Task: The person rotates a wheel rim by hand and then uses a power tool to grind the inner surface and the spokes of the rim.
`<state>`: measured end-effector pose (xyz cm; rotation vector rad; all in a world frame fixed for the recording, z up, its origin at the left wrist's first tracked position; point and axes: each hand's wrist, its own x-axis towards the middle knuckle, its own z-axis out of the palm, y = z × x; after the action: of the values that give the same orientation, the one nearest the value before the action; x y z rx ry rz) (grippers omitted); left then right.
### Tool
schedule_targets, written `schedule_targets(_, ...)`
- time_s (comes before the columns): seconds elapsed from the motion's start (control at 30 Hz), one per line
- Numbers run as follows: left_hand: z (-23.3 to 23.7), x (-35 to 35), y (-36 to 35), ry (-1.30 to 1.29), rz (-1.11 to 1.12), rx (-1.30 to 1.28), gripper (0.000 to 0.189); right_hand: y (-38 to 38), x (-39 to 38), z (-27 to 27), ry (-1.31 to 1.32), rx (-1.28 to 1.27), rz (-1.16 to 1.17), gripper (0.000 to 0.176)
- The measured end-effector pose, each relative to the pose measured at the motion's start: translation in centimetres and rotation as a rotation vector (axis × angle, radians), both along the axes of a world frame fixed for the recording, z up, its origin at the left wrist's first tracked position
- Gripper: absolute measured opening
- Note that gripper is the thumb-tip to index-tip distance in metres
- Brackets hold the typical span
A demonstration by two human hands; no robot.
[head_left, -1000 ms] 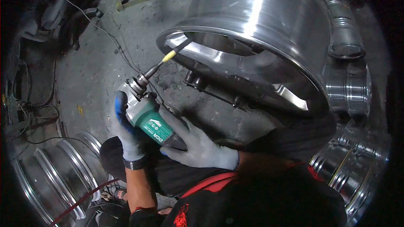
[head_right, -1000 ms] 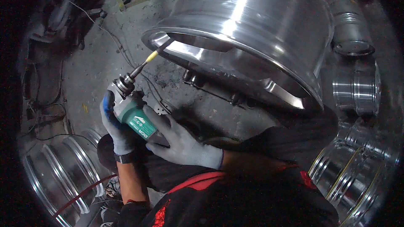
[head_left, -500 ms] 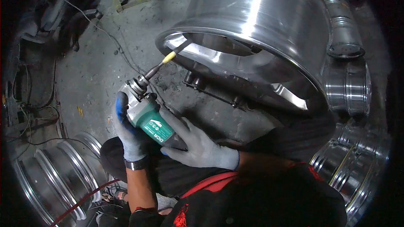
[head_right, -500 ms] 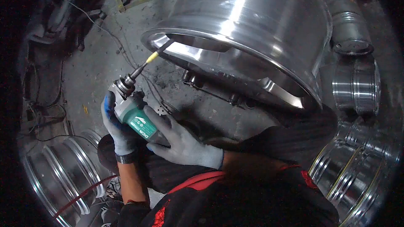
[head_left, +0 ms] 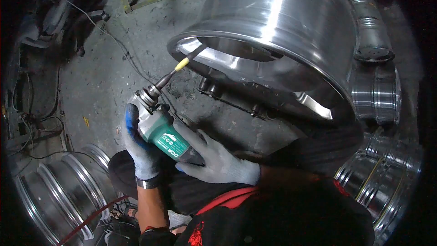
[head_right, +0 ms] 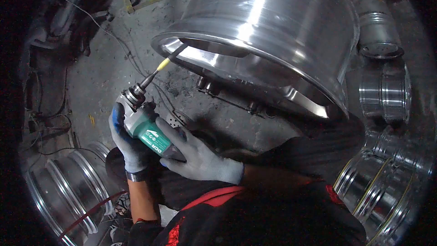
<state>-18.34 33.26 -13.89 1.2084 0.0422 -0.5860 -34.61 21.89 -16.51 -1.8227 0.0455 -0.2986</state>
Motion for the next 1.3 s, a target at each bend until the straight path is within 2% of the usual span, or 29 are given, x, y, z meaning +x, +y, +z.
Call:
schedule_targets(0.1, 0.6, -0.4, -0.1, 0.111, 0.068, -0.027, 0.061, -0.4, 0.4, 0.0, -0.007, -0.001, 0.017, 0.096)
schedule_targets(0.2, 1.0, -0.6, -0.3, 0.018, 0.053, 0.037, 0.061, -0.9, 0.4, 0.1, 0.022, 0.029, 0.056, 0.097)
schedule_targets(0.47, 0.4, -0.9, -0.2, 0.061, 0.045, 0.057, 0.061, -0.4, -0.4, -0.1, 0.055, 0.090, 0.038, 0.095)
schedule_targets(0.57, 1.2, -0.7, -0.6, -0.016, 0.044, 0.060, 0.062, -0.7, 0.3, 0.0, 0.042, 0.094, 0.043, 0.095)
schedule_targets(0.77, 1.2, -0.5, 0.1, 0.076, 0.066, 0.019, 0.063, -0.9, 0.6, 0.1, 0.040, 0.110, 0.078, 0.094)
schedule_targets(0.83, 1.0, -0.1, 0.3, -0.066, 0.012, 0.117, 0.063, -0.4, 0.3, 0.1, 0.025, 0.093, 0.040, 0.094)
schedule_targets(0.93, 0.4, -0.4, -0.1, 0.050, 0.057, 0.051, 0.063, 0.1, 0.1, -0.4, -0.009, 0.076, 0.007, 0.096)
schedule_targets(1.07, 1.1, -0.4, 0.0, 0.025, 0.055, 0.051, 0.063, -0.6, 0.8, -0.6, -0.050, 0.064, 0.034, 0.096)
schedule_targets(1.13, 0.9, -0.3, 0.1, -0.008, 0.054, 0.016, 0.062, -1.0, 0.8, -0.1, 0.054, 0.075, 0.098, 0.096)
schedule_targets(1.2, 1.0, -0.3, 0.2, 0.008, 0.031, 0.000, 0.061, -1.2, 0.7, -0.3, 0.040, 0.071, 0.095, 0.095)
schedule_targets(1.3, 1.2, -0.5, 0.0, 0.003, 0.050, 0.061, 0.060, -1.1, 0.3, -0.2, 0.030, 0.081, 0.084, 0.094)
